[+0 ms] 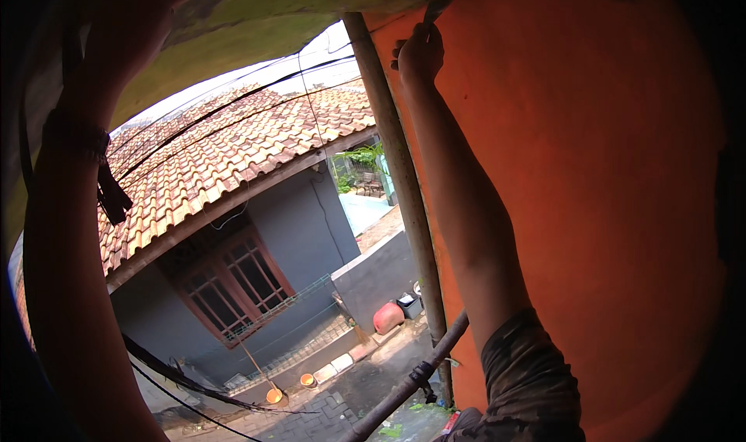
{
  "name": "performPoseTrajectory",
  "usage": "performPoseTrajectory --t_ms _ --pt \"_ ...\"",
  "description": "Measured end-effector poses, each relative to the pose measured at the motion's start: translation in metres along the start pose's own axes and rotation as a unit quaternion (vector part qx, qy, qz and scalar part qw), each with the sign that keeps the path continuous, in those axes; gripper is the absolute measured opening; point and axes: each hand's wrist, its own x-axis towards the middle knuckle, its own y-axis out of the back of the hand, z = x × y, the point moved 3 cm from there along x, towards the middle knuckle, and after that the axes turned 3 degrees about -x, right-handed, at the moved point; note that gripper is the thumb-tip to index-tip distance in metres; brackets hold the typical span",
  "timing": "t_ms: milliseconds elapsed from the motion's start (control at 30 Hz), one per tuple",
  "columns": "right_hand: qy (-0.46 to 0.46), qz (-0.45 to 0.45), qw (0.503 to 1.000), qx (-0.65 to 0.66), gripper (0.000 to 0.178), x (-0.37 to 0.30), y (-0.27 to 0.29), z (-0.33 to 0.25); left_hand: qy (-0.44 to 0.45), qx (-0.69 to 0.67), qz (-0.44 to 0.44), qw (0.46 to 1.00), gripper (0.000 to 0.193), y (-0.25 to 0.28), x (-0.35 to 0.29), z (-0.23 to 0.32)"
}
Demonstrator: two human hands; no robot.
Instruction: The person scrapes a green-painted wall section above an orange wall using a metal scraper. They repeatedly remove loose paint or debris from the upper wall area while standing on a bamboo scaffold. The person briefly wipes their face with a cloth and adjusts the head-mounted camera before resuming scraping.
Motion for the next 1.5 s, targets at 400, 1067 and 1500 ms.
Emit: performPoseTrajectory --t_ms 400,1067,1500 --pt "0.007 -0.029 0.991 -0.13 0.03 -0.015 0.013 -0.006 -0.003 0.021 -0.026 0.999 0.049 0.0 -0.004 -0.002" --pt "-0.159 -0.116 0.976 0.098 0.026 -0.032 0.009 -0.027 0.022 0.047 -0.062 0.997 0.052 -0.005 -0.004 -0.001" --pt "-0.228 -0.126 0.956 0.136 0.01 -0.016 -0.032 -0.013 0.025 0.048 -0.047 0.997 0.05 -0.013 -0.007 -0.005"
